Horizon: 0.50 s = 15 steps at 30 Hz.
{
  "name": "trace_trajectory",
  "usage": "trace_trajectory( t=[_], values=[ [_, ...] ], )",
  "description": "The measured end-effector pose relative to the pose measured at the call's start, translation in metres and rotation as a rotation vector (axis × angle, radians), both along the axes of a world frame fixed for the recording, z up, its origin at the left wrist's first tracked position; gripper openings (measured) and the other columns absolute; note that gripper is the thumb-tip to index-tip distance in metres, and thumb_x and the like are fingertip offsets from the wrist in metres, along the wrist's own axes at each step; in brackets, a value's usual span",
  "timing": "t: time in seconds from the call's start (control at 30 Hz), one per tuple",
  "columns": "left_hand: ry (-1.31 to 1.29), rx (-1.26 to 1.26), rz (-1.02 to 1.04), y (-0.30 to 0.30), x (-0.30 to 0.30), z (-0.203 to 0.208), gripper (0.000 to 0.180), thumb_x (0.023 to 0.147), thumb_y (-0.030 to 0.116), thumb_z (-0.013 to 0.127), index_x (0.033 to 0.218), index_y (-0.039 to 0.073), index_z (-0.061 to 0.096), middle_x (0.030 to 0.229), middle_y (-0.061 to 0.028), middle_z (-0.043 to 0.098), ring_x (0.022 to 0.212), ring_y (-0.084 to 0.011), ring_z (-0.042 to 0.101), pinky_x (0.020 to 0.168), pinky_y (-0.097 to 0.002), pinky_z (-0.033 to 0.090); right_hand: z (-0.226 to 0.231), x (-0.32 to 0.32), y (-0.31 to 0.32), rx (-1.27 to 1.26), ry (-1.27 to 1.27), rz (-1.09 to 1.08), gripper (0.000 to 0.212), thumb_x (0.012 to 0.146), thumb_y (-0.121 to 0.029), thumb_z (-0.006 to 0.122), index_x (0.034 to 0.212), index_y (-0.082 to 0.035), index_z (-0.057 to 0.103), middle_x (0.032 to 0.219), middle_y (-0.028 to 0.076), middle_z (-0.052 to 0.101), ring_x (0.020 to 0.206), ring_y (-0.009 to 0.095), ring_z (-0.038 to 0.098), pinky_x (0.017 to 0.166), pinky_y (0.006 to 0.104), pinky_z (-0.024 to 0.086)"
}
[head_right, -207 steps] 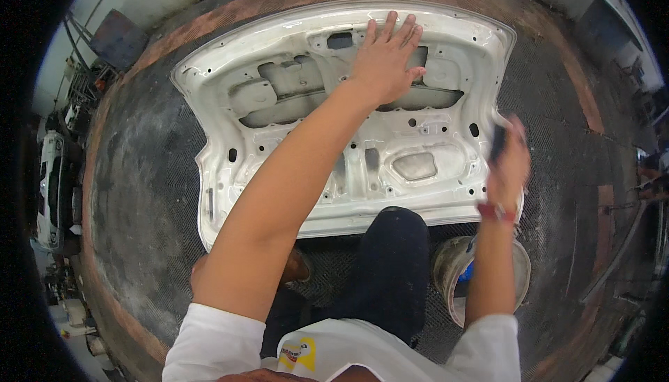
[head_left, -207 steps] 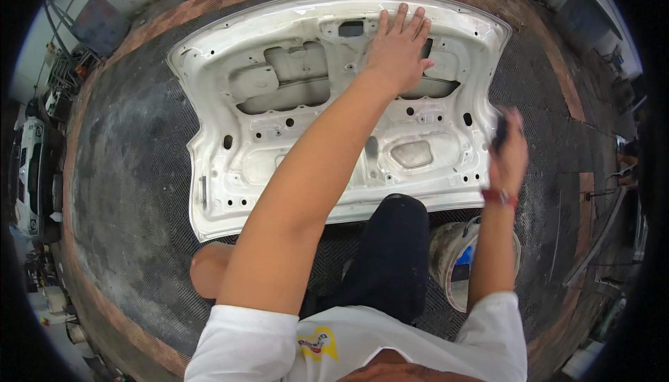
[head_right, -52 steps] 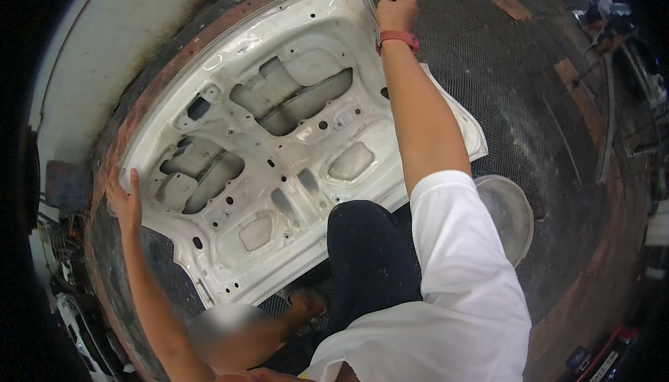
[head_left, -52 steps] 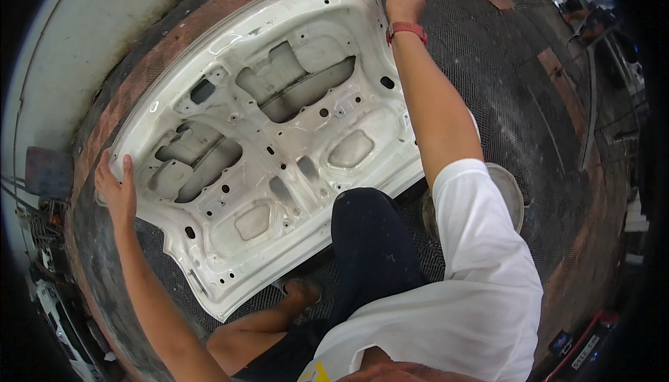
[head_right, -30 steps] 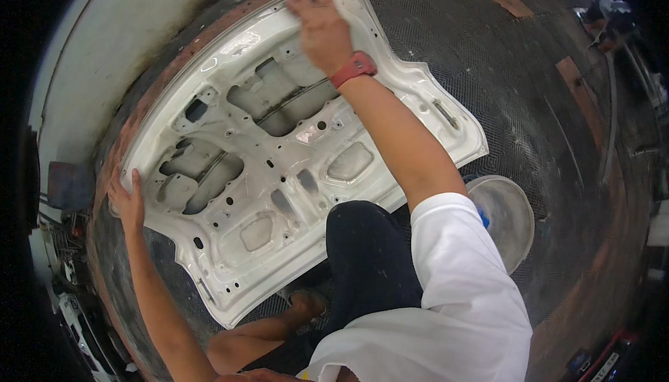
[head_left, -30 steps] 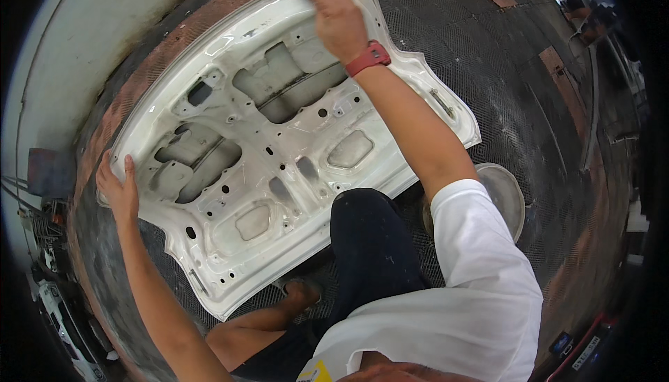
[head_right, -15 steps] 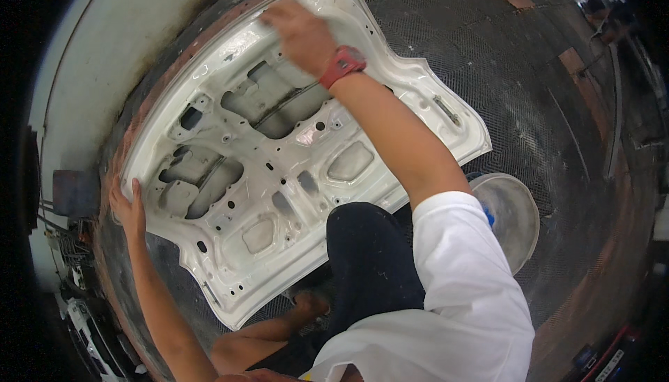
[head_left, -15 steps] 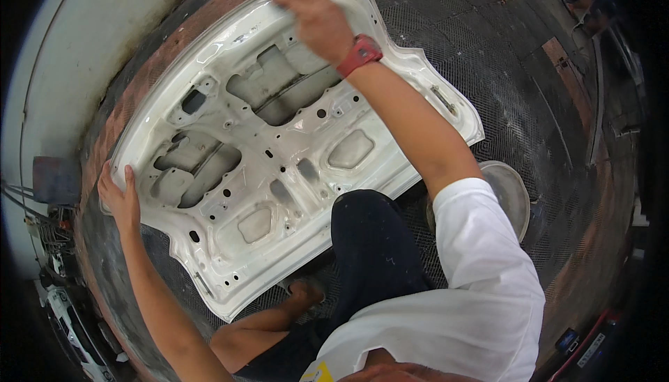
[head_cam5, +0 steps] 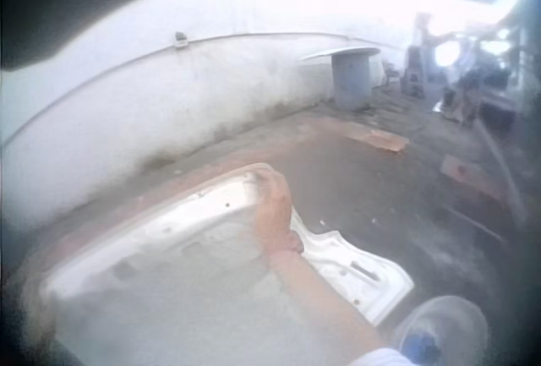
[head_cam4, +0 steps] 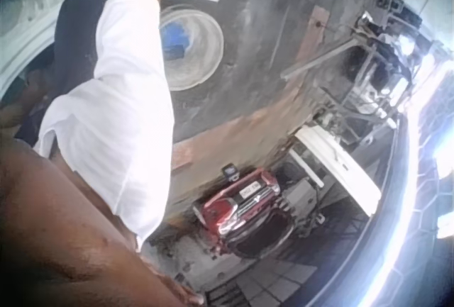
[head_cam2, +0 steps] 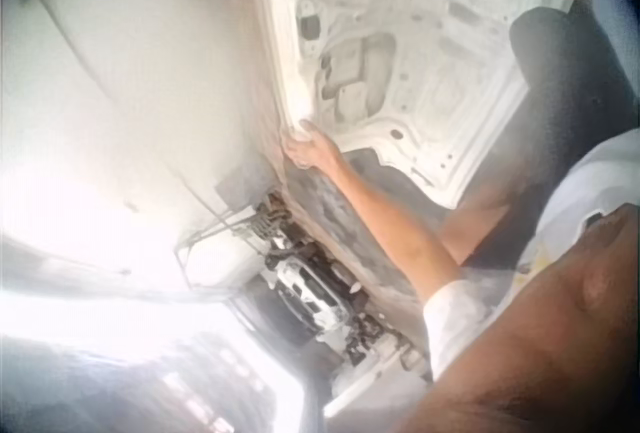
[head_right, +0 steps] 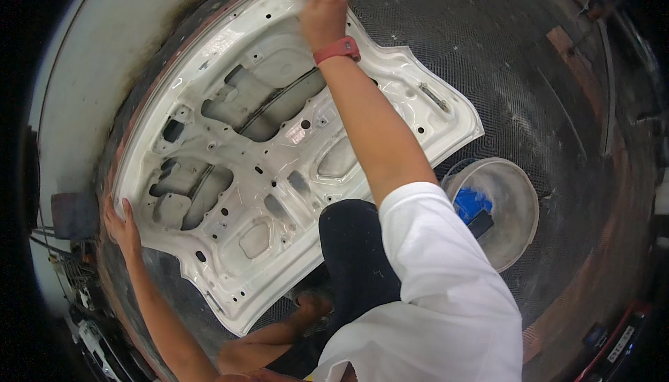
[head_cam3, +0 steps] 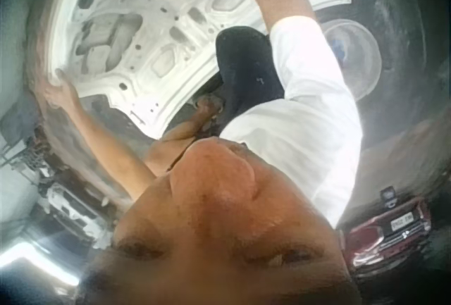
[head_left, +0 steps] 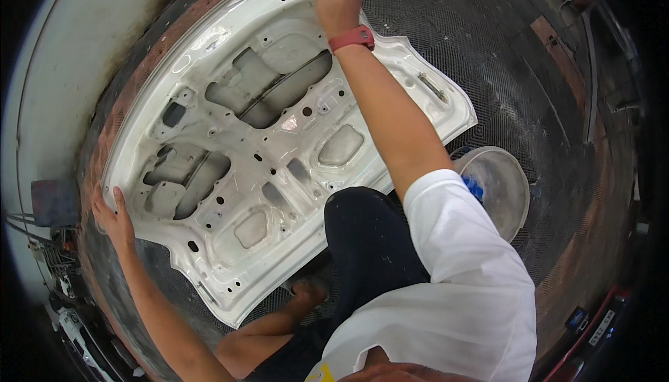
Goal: The person kneels on the floor and scrubs the inner surface of a white car door panel using a dark sponge and water from a nearby bucket. They repeatedly dip the sponge and wipe different areas of the panel, including edges and recessed sections.
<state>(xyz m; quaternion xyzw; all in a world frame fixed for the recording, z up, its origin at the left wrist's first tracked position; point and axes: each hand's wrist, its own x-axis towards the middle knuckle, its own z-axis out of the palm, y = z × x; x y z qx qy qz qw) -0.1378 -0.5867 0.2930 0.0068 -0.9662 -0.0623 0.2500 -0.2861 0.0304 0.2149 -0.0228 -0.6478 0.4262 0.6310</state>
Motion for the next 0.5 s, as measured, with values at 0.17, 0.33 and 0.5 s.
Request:
trace_trajectory(
  t=[0.17, 0.33, 0.5],
  values=[
    [0.006, 0.0, 0.032, 0.0, 0.0, -0.003, 0.075, 0.109, 0.061, 0.057, 0.162, 0.008, 0.048, 0.164, -0.0229, 0.043, 0.156, -0.042, 0.035, 0.128, -0.0567, 0.027, -0.069, -0.009, 0.045, -0.121, -0.341, -0.03, 0.025, 0.103, -0.012, 0.062, 0.12, -0.004, 0.078, 0.114, 0.02, 0.077, 0.108, 0.042, 0.072, 0.097, 0.0462, 0.056],
    [-0.011, 0.018, -0.016, 0.011, -0.006, 0.0, 0.076, 0.109, 0.062, 0.057, 0.163, 0.01, 0.048, 0.165, -0.0229, 0.043, 0.157, -0.0421, 0.033, 0.129, -0.0575, 0.026, -0.161, 0.024, 0.102, -0.112, -0.634, -0.16, 0.026, 0.099, -0.012, 0.063, 0.118, -0.006, 0.079, 0.115, 0.022, 0.077, 0.112, 0.044, 0.072, 0.096, 0.0518, 0.056],
    [-0.01, 0.019, 0.025, 0.011, -0.003, -0.002, 0.076, 0.108, 0.062, 0.058, 0.163, 0.01, 0.047, 0.165, -0.0218, 0.042, 0.158, -0.0424, 0.031, 0.129, -0.0582, 0.025, -0.158, 0.024, 0.1, -0.261, -1.01, -0.213, 0.029, 0.092, -0.012, 0.062, 0.112, -0.007, 0.083, 0.11, 0.026, 0.078, 0.108, 0.045, 0.075, 0.097, 0.0511, 0.058]
  ],
)
